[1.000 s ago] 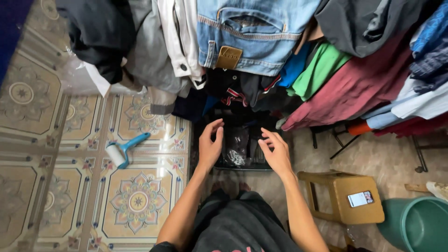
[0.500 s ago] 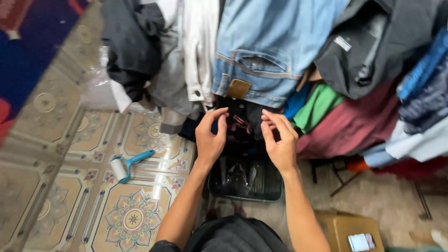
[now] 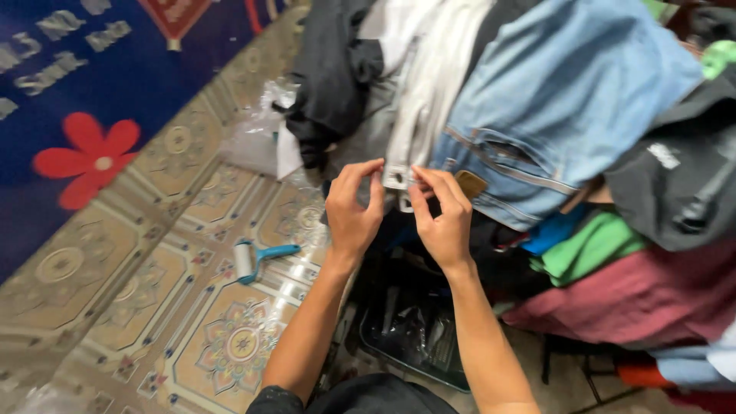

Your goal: Using a lint roller to remove lint and debris from various garments.

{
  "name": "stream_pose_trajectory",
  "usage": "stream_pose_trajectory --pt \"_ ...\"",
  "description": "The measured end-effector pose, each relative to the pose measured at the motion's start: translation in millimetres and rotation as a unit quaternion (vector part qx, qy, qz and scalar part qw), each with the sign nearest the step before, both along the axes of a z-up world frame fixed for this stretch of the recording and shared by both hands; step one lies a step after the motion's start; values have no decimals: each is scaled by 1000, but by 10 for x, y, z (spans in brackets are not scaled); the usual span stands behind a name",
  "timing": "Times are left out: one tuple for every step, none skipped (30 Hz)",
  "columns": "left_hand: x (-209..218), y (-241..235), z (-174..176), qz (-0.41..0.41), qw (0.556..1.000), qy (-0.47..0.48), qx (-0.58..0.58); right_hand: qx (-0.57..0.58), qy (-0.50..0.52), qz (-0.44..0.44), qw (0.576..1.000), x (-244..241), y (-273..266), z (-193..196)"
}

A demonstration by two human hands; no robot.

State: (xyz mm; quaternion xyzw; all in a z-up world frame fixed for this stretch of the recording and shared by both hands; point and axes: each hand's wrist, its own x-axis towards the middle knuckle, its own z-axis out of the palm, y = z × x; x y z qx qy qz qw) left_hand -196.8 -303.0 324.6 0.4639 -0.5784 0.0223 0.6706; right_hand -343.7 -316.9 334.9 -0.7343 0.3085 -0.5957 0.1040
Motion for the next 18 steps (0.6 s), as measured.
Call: stream_pose_trajectory --pt "94 -16 39 8 1000 -2 0 0 -2 8 1000 92 -69 7" --pt "174 -29 69 26 1000 -15 -8 -13 10 -1 1000 170 -127 6" --pt "252 -43 100 43 999 -28 -15 -25 22 -11 999 246 -185 7" --pt "333 -85 135 46 998 -30 -15 -26 20 -8 999 336 -226 53" --pt "411 -125 172 63 997 -42 -24 -39 14 -12 999 423 -265 102" --pt "482 -183 212 82 995 -52 -35 -54 10 -14 998 504 -325 159" --pt "547 -294 230 85 994 -52 -38 -57 10 -11 998 557 -409 189" --pt "607 -387 246 101 992 -61 -50 -78 12 -16 997 606 -479 220" --pt "663 -481 264 117 989 -71 -62 -100 14 -22 995 651 -551 253" --pt "697 -531 306 118 989 -71 -63 -100 13 -21 995 693 -596 283" --pt "723 -586 347 156 981 -92 -64 -101 13 -16 995 727 -645 313" --pt "737 -650 390 191 973 -114 -65 -102 12 -13 995 749 -699 345" --pt "763 -755 357 191 973 -114 -66 -103 11 -13 994 745 -726 368" --pt "797 -845 310 190 974 -125 -6 -93 42 -10 995 749 -748 379" --pt "831 -936 262 189 971 -135 54 -83 73 -7 994 754 -771 390" --pt "844 -1015 230 196 970 -133 55 -84 74 0 994 764 -806 365" --pt "859 -1094 198 193 971 -134 43 -78 77 -8 994 776 -840 341" --pt "871 -1183 173 190 972 -136 31 -73 79 -18 994 784 -880 323"
